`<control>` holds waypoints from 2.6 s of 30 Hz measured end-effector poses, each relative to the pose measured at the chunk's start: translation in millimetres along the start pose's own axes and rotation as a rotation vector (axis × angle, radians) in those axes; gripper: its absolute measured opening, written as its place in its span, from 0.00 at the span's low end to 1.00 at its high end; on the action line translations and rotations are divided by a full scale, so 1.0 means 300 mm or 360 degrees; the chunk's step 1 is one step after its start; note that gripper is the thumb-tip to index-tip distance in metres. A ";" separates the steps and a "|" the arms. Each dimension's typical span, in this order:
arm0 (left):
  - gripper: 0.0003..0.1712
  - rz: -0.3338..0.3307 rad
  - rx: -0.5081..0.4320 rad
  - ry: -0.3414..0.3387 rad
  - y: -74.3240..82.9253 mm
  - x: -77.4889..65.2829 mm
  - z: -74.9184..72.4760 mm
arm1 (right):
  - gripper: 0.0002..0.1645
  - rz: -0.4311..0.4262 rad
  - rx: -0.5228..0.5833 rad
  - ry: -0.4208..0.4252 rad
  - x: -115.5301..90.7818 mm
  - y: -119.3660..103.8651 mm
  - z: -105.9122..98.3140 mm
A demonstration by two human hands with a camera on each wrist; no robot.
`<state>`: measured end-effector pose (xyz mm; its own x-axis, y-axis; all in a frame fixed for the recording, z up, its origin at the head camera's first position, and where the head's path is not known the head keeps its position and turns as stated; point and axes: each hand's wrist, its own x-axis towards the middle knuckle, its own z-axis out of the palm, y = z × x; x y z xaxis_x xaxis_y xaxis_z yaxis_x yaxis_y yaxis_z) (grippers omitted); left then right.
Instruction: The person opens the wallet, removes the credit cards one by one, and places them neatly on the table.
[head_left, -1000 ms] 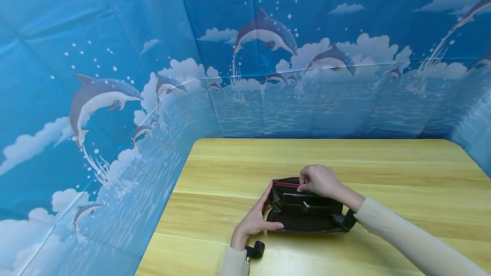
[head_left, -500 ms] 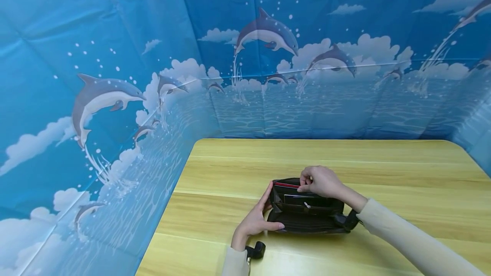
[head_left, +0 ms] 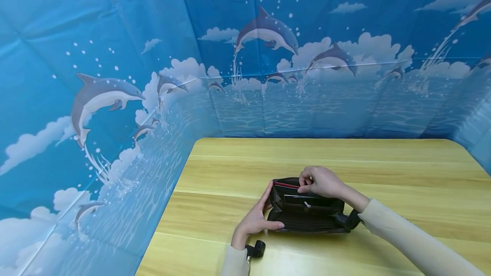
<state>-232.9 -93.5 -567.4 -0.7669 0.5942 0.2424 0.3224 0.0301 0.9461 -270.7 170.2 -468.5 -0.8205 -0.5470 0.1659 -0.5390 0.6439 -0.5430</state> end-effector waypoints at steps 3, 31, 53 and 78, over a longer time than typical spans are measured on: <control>0.67 0.0009 -0.0016 -0.0014 0.034 0.001 -0.001 | 0.14 0.0010 0.0012 -0.0002 -0.001 -0.003 -0.003; 0.66 -0.0025 -0.0040 -0.0003 0.001 0.000 -0.005 | 0.14 0.0102 0.0091 0.0011 0.001 0.007 0.006; 0.64 -0.0019 -0.0085 -0.0026 0.002 -0.006 -0.002 | 0.19 0.0023 -0.0059 0.0078 -0.001 -0.007 0.014; 0.65 0.0017 -0.0067 -0.0019 0.002 -0.004 -0.001 | 0.16 0.0038 0.0016 0.0111 -0.009 0.007 0.018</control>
<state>-231.9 -94.5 -567.1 -0.7566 0.6041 0.2504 0.3068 -0.0102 0.9517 -268.5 170.1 -474.5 -0.8445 -0.4927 0.2099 -0.5177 0.6507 -0.5554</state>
